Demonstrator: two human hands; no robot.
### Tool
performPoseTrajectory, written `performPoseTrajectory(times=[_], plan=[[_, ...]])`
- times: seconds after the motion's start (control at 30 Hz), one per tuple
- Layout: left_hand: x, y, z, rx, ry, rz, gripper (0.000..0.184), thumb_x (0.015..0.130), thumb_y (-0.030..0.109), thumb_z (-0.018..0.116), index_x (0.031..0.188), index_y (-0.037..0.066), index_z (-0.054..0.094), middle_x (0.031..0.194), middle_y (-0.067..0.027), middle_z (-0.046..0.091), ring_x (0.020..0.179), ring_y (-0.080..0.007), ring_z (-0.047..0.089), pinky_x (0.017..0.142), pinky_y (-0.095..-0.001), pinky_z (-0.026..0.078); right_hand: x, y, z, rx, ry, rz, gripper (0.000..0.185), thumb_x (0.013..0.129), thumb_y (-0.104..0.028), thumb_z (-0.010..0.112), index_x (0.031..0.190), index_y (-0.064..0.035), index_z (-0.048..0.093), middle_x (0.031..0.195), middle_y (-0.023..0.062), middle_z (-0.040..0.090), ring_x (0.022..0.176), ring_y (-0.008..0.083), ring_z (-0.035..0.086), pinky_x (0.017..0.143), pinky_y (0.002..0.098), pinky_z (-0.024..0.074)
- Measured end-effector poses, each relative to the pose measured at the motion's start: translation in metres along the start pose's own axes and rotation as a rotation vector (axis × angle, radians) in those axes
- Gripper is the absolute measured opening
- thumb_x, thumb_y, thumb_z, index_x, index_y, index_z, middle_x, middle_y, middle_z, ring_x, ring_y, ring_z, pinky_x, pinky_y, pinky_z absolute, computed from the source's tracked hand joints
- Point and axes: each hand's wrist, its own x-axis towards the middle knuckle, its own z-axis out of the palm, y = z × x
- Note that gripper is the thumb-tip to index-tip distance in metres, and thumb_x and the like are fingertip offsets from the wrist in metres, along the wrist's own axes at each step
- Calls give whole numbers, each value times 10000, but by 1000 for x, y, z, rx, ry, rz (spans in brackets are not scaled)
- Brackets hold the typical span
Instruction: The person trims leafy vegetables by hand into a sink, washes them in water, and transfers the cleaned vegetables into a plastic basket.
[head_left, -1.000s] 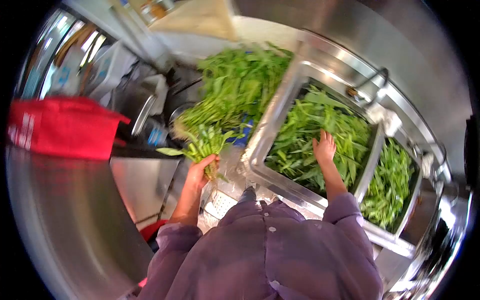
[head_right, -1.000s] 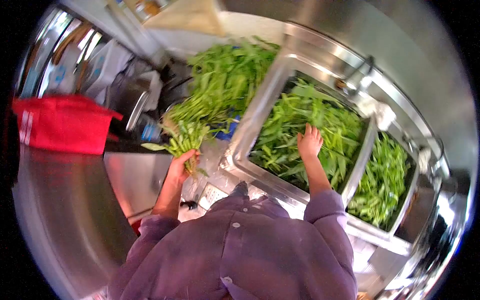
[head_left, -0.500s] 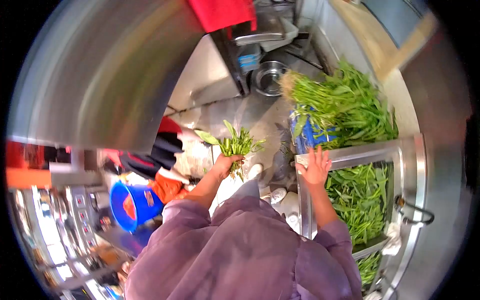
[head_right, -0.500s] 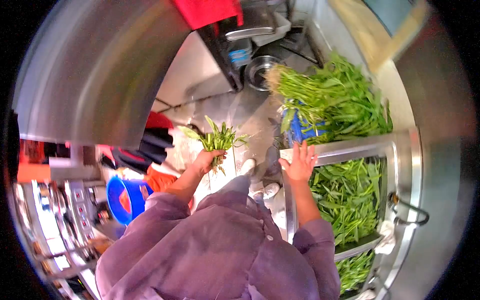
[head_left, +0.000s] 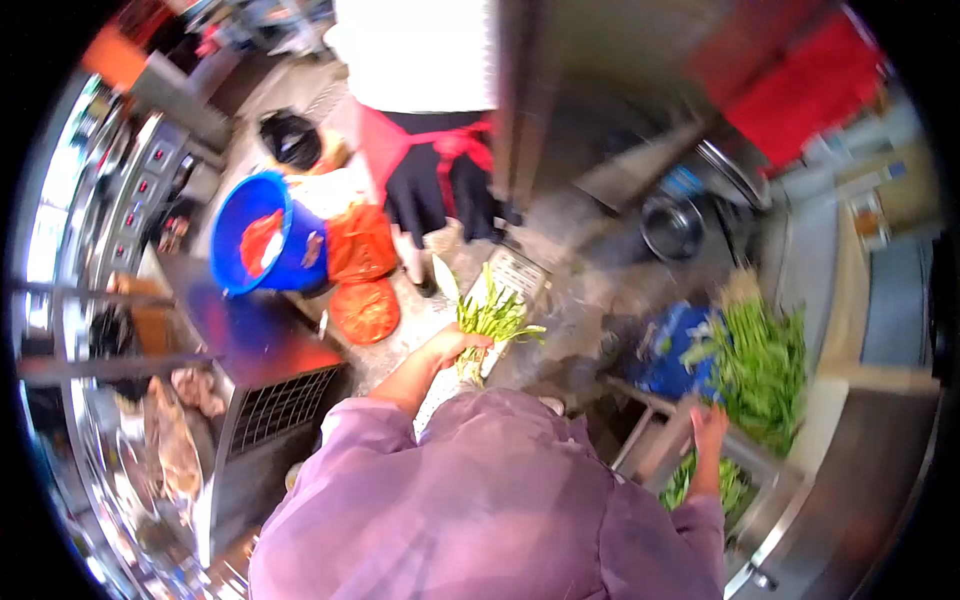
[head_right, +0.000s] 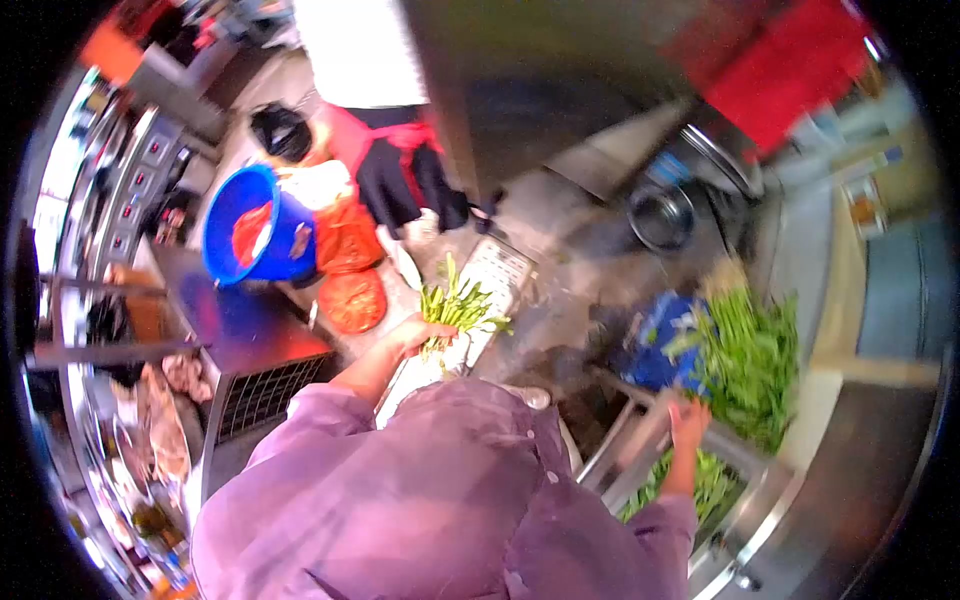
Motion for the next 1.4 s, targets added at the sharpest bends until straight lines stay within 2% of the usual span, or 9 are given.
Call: performPoseTrajectory(times=[0.23,0.33,0.47,0.53,0.63,0.8,0.97,1.23,1.4], plan=[[-131,64,-208,-387,750,310,288,699,153,628,936,15,541,817,-93,577,686,-216,558,528,-359,469,8,-21,14,1,-21,373,674,726,-495,542,1224,-67,388,1191,191,430,1102,371,394,914,418,339],[-163,138,-325,-615,527,723,385,749,375,603,1009,103,523,844,-104,576,761,-259,553,669,-425,439,2,-24,23,-111,-2,333,664,735,-485,534,1225,-64,380,1158,204,444,1066,374,423,878,426,369],[-173,132,-377,-449,1417,323,285,743,367,598,896,136,529,683,-52,514,474,-207,465,360,-310,355,-28,-56,-7,-57,-100,433,641,738,-456,533,1215,-53,387,1142,219,447,1046,374,433,869,425,372],[-153,81,-402,-512,1272,477,263,750,357,584,852,123,523,645,-48,475,468,-193,449,374,-288,355,-38,-17,16,-87,157,346,593,745,-412,525,1196,-45,407,1102,224,469,1013,374,451,850,430,381],[-121,-22,-363,-431,807,568,256,788,292,504,861,54,565,599,-93,522,413,-236,439,401,-338,396,-70,-31,-5,157,115,378,600,773,-440,506,1162,12,434,1129,232,466,1065,361,423,896,410,348],[-2,-157,-296,-100,646,-478,189,761,251,519,855,89,489,627,-71,446,462,-214,410,426,-357,383,-91,5,26,366,356,432,527,728,-323,580,1112,22,476,1134,215,469,1055,345,434,914,388,338],[80,-90,-71,840,311,-222,214,752,219,553,900,64,541,685,-41,528,536,-164,510,413,-293,410,-105,33,14,468,213,629,494,786,-337,540,1172,-49,429,1196,165,419,1086,324,408,910,387,345],[131,-36,226,1028,-132,197,294,768,213,558,992,23,550,851,-70,593,683,-149,573,527,-256,455,-163,84,53,248,-416,781,691,783,-442,519,1323,-155,197,1392,77,102,1240,309,213,922,561,263],[173,-59,353,1194,-436,377,251,715,179,618,922,38,599,796,-69,605,677,-127,554,584,-249,451,-176,116,157,212,-706,837,640,726,-385,590,1242,-77,371,1271,140,372,1140,319,385,896,496,330]])
